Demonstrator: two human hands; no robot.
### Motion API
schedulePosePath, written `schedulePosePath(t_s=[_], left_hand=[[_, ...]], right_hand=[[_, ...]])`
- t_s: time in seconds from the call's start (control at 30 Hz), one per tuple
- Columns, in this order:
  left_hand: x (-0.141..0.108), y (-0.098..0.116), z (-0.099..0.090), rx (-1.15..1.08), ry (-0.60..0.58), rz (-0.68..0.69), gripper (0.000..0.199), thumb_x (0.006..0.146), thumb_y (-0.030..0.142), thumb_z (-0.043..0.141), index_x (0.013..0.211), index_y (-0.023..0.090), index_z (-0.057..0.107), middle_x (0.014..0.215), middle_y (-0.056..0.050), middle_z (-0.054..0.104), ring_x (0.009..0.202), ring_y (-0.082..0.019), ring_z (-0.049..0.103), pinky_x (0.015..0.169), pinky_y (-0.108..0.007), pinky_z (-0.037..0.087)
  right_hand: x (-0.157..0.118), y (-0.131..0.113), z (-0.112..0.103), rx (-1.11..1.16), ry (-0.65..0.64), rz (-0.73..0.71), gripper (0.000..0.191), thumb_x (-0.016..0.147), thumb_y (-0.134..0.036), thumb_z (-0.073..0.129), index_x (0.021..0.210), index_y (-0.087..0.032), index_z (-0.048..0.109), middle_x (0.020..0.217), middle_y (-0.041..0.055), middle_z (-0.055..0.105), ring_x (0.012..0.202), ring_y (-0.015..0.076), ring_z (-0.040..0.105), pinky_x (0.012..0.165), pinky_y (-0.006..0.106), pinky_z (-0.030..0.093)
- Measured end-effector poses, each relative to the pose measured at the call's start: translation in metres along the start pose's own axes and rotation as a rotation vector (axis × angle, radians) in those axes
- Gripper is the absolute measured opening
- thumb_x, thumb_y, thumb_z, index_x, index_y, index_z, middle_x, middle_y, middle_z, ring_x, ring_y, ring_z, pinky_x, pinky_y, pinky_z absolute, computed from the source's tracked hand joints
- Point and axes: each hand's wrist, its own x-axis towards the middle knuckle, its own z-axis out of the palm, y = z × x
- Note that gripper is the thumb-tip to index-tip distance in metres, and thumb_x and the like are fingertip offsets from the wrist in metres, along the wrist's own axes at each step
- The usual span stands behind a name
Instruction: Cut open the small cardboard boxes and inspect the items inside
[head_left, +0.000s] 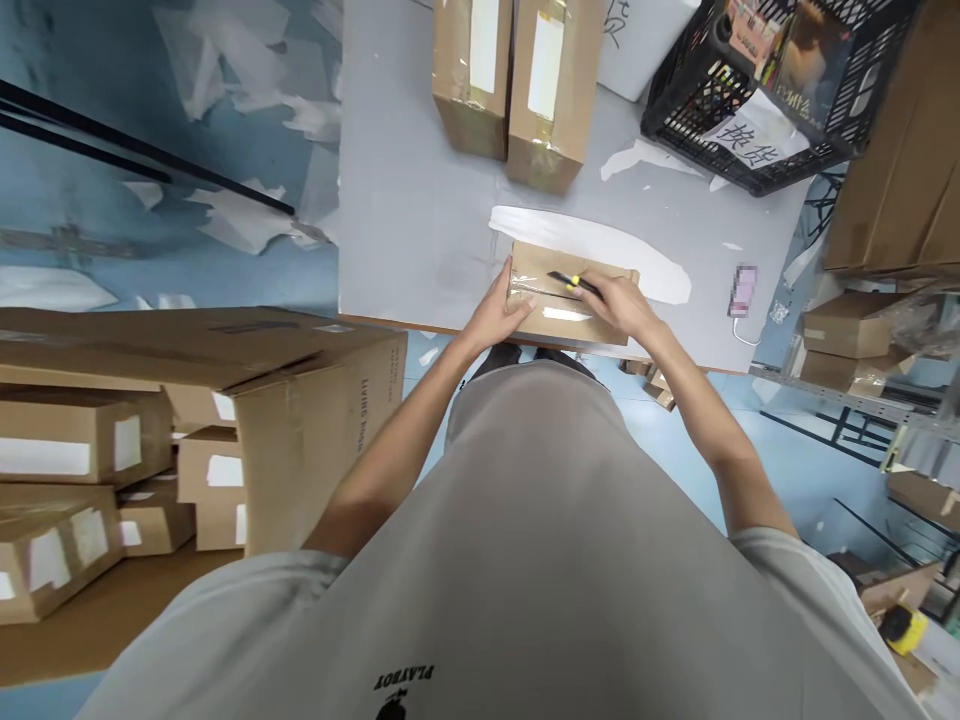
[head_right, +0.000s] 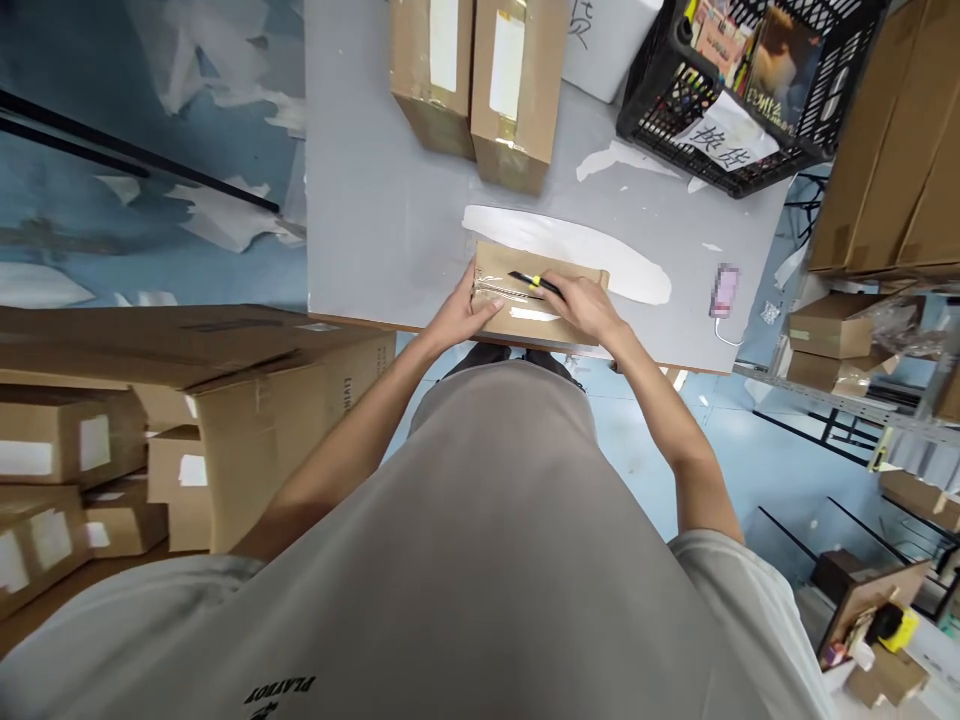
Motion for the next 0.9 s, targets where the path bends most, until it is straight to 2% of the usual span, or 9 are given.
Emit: schedulePosePath(t_s=[0.1,0.17,0.27,0.43,0.7,0.9], left_hand=[[0.002,0.000,-0.006,0.118,-0.172,0.169,0.126,0.089,0.075,0.091,0.186,0.021,0.031,0.192,-0.019,0.032,0.180,-0.040,0.028,0.147,-0.055,0.026],[0.004,0.000,-0.010,0.198,-0.211,0.256,0.133,0.090,0.084,0.085,0.188,0.022,0.021,0.196,-0.020,0.018,0.184,-0.041,0.015,0.148,-0.057,0.021],[0.008,0.001,-0.013,0.278,-0.256,0.338,0.130,0.092,0.092,0.075,0.188,0.023,0.023,0.198,-0.021,0.003,0.184,-0.044,0.005,0.148,-0.061,0.019],[0.014,-0.003,-0.012,0.272,-0.314,0.356,0.119,0.094,0.095,0.068,0.185,0.025,0.036,0.198,-0.021,0.007,0.184,-0.045,0.008,0.147,-0.063,0.021],[0.017,-0.011,-0.005,0.218,-0.303,0.355,0.119,0.091,0.094,0.073,0.183,0.029,0.039,0.197,-0.017,0.016,0.184,-0.043,0.011,0.148,-0.062,0.018],[0.019,-0.013,-0.004,0.199,-0.321,0.350,0.116,0.093,0.091,0.075,0.184,0.030,0.038,0.198,-0.016,0.015,0.184,-0.041,0.011,0.148,-0.061,0.018]], right_hand=[[0.014,-0.028,0.016,-0.238,-0.155,-0.009,0.038,0.115,-0.061,0.067,0.117,-0.024,0.078,0.096,0.0066,0.082,0.100,0.0328,0.077,0.093,0.034,0.047],[0.019,-0.046,0.021,-0.430,-0.258,-0.008,0.040,0.122,-0.055,0.053,0.127,-0.023,0.076,0.111,0.0113,0.086,0.106,0.0333,0.077,0.089,0.034,0.046],[0.022,-0.067,0.023,-0.639,-0.339,0.001,0.045,0.126,-0.047,0.039,0.139,-0.022,0.073,0.127,0.0158,0.085,0.112,0.0331,0.078,0.087,0.034,0.044],[0.024,-0.083,0.024,-0.786,-0.375,0.045,0.046,0.127,-0.046,0.037,0.146,-0.021,0.071,0.132,0.0166,0.085,0.115,0.0333,0.079,0.084,0.034,0.043],[0.025,-0.100,0.024,-0.867,-0.415,0.105,0.049,0.127,-0.047,0.035,0.150,-0.020,0.069,0.136,0.0175,0.083,0.116,0.0325,0.080,0.084,0.034,0.043],[0.025,-0.103,0.025,-0.875,-0.422,0.116,0.049,0.127,-0.049,0.036,0.149,-0.020,0.068,0.137,0.0180,0.082,0.118,0.0324,0.079,0.085,0.034,0.044]])
